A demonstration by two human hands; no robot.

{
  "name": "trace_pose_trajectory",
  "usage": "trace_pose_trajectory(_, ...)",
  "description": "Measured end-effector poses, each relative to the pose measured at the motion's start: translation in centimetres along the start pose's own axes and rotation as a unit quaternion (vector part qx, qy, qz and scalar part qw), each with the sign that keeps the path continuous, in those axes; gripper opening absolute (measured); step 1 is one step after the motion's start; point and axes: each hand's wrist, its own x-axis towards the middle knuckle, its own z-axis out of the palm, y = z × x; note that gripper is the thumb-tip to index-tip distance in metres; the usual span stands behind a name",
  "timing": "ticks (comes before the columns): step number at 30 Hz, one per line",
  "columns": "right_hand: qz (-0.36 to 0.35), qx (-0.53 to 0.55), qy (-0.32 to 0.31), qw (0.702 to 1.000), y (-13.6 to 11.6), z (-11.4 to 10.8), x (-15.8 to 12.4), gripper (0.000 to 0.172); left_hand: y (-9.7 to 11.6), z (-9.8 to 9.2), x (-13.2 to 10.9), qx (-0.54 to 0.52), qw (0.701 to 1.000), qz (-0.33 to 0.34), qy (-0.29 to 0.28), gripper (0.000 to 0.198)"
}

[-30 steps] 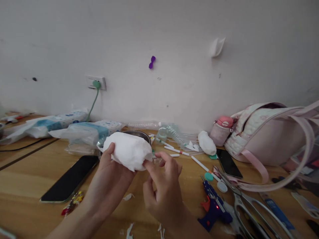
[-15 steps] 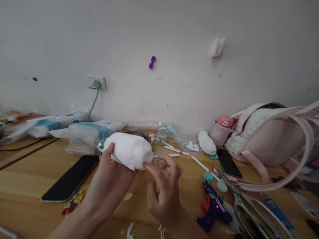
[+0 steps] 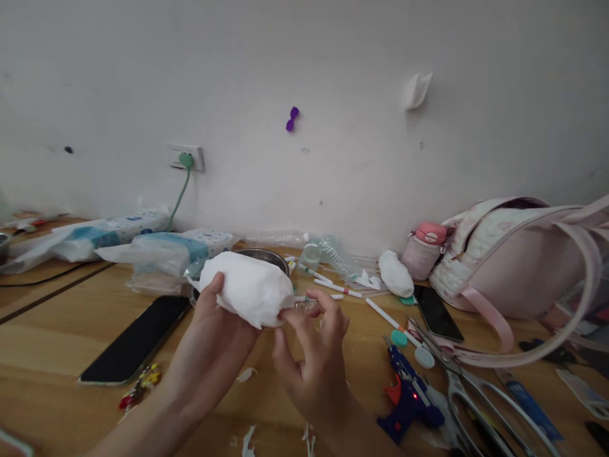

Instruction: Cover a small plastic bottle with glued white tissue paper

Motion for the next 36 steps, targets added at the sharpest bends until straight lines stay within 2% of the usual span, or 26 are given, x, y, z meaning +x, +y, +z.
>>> trace_pose_trajectory(12, 0.002, -0.054, -0.017, 0.998, 0.1, 0.4, 0.2, 0.031, -0.1, -0.2, -0.2, 0.017, 0.999, -0.047, 0.011, 0.045)
trace_pose_trajectory(18, -0.057, -0.072, 0.032, 0.995, 0.6, 0.6, -0.1, 0.034, -0.2, -0.4, 0.6, 0.03, 0.998, -0.043, 0.024, 0.047)
trace_pose_trajectory(23, -0.048, -0.037, 0.067, 0.996, 0.9, 0.9, -0.4, 0.043, -0.1, -0.4, 0.6, 0.034, 0.998, -0.031, 0.035, 0.044)
trace_pose_trajectory(29, -0.073, -0.032, 0.034, 0.996, 0.7, 0.7, -1.0, 0.049, -0.1, -0.2, 0.4, 0.026, 0.998, -0.049, 0.033, 0.046)
trace_pose_trajectory(36, -0.012, 0.068, 0.036, 0.997, -0.4, 1.0, -0.9, 0.05, -0.3, 0.1, 0.1, 0.021, 1.0, -0.008, 0.021, 0.043)
